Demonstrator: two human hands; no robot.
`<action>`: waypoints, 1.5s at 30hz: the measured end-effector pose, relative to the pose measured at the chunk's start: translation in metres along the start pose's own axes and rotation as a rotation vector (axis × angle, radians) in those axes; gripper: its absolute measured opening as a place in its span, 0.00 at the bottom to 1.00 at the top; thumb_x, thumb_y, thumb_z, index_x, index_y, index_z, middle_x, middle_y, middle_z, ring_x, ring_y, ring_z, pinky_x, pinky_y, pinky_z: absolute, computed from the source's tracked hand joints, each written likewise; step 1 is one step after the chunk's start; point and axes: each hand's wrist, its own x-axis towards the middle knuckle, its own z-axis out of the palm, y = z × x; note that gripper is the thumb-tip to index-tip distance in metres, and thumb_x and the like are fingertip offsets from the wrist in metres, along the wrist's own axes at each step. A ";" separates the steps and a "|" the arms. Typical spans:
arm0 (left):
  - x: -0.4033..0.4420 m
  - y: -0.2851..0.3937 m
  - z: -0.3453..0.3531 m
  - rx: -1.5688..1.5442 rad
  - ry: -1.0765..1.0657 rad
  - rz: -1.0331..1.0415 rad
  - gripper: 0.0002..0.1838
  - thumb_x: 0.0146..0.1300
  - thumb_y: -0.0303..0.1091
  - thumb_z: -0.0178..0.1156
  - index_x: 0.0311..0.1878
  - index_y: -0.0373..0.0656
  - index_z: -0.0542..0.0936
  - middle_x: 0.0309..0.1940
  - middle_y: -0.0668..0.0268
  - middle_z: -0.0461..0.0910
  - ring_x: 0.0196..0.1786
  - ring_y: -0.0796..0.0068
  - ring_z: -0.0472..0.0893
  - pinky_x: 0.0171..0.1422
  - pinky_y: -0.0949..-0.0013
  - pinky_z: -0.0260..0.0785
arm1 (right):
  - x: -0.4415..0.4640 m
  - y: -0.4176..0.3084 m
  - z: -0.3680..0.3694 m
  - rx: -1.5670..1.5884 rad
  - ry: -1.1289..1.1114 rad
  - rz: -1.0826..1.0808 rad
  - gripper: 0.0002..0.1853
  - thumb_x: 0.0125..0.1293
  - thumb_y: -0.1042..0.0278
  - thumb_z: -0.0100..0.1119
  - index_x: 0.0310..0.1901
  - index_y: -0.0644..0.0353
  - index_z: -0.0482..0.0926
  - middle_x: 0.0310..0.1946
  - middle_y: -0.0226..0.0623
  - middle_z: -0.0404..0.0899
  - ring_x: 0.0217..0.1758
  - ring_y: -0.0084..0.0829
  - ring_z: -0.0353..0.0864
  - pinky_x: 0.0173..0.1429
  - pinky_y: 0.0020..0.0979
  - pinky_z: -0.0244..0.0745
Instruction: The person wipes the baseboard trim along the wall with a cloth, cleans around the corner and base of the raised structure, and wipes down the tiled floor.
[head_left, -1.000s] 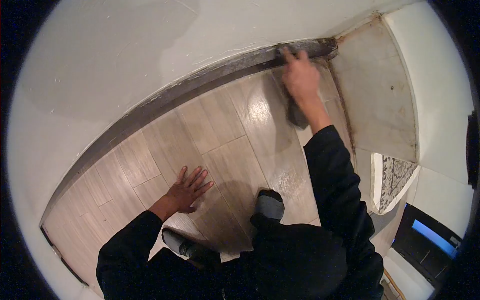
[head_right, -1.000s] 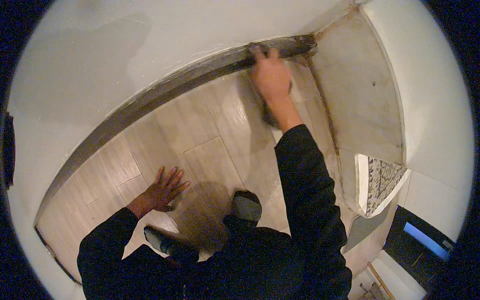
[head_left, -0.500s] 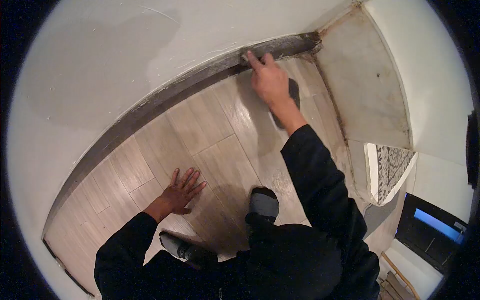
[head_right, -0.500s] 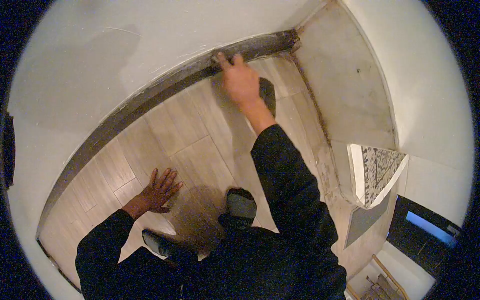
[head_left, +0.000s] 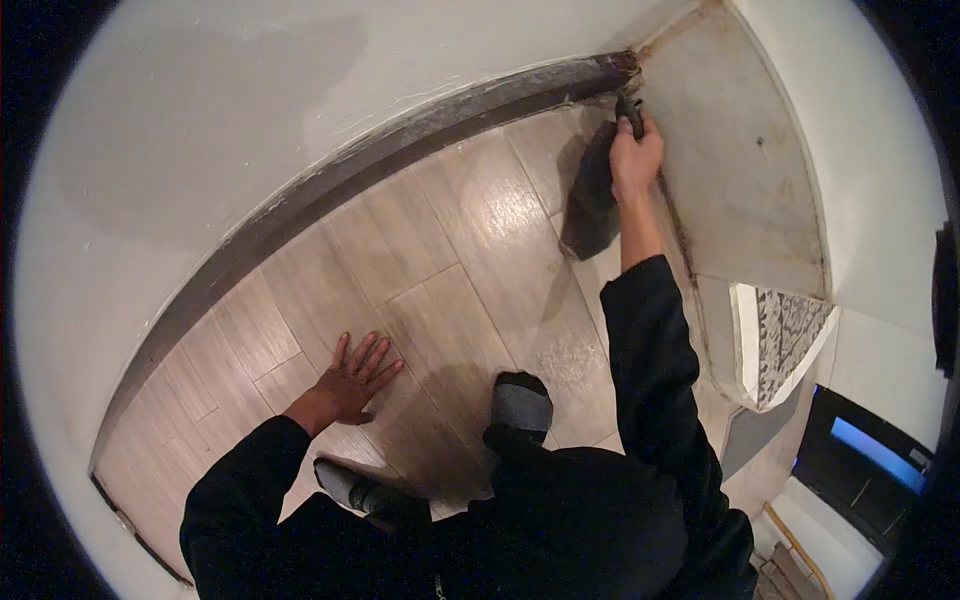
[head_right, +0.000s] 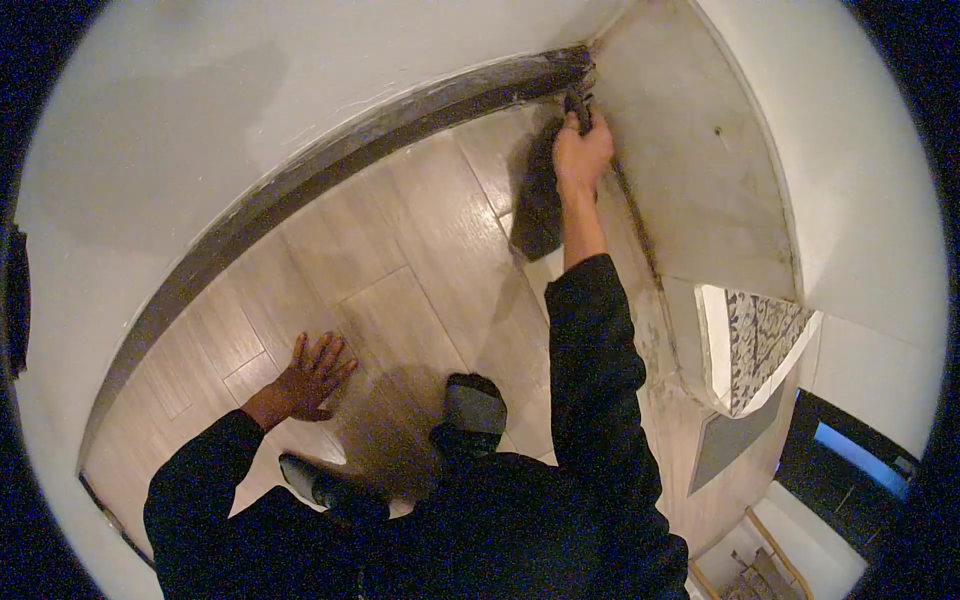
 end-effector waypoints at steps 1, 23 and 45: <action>0.000 -0.001 0.000 0.003 0.004 -0.006 0.61 0.53 0.60 0.70 0.82 0.58 0.43 0.83 0.54 0.35 0.84 0.49 0.33 0.80 0.29 0.23 | 0.003 0.004 0.014 0.005 0.053 -0.012 0.22 0.64 0.62 0.62 0.53 0.72 0.81 0.47 0.61 0.83 0.53 0.54 0.83 0.62 0.47 0.74; -0.006 0.037 -0.075 -0.163 0.128 -0.048 0.51 0.56 0.52 0.72 0.77 0.48 0.55 0.75 0.48 0.56 0.77 0.46 0.55 0.74 0.36 0.55 | -0.099 -0.092 -0.071 0.958 -1.211 0.671 0.24 0.68 0.72 0.62 0.65 0.67 0.73 0.49 0.38 0.85 0.49 0.29 0.85 0.56 0.32 0.81; -0.009 0.031 -0.159 -0.899 1.090 -0.260 0.08 0.66 0.30 0.66 0.34 0.36 0.81 0.29 0.63 0.81 0.29 0.76 0.80 0.35 0.71 0.74 | -0.127 -0.115 -0.087 1.107 -1.276 0.762 0.27 0.60 0.77 0.54 0.63 0.73 0.73 0.52 0.47 0.84 0.48 0.37 0.87 0.56 0.36 0.83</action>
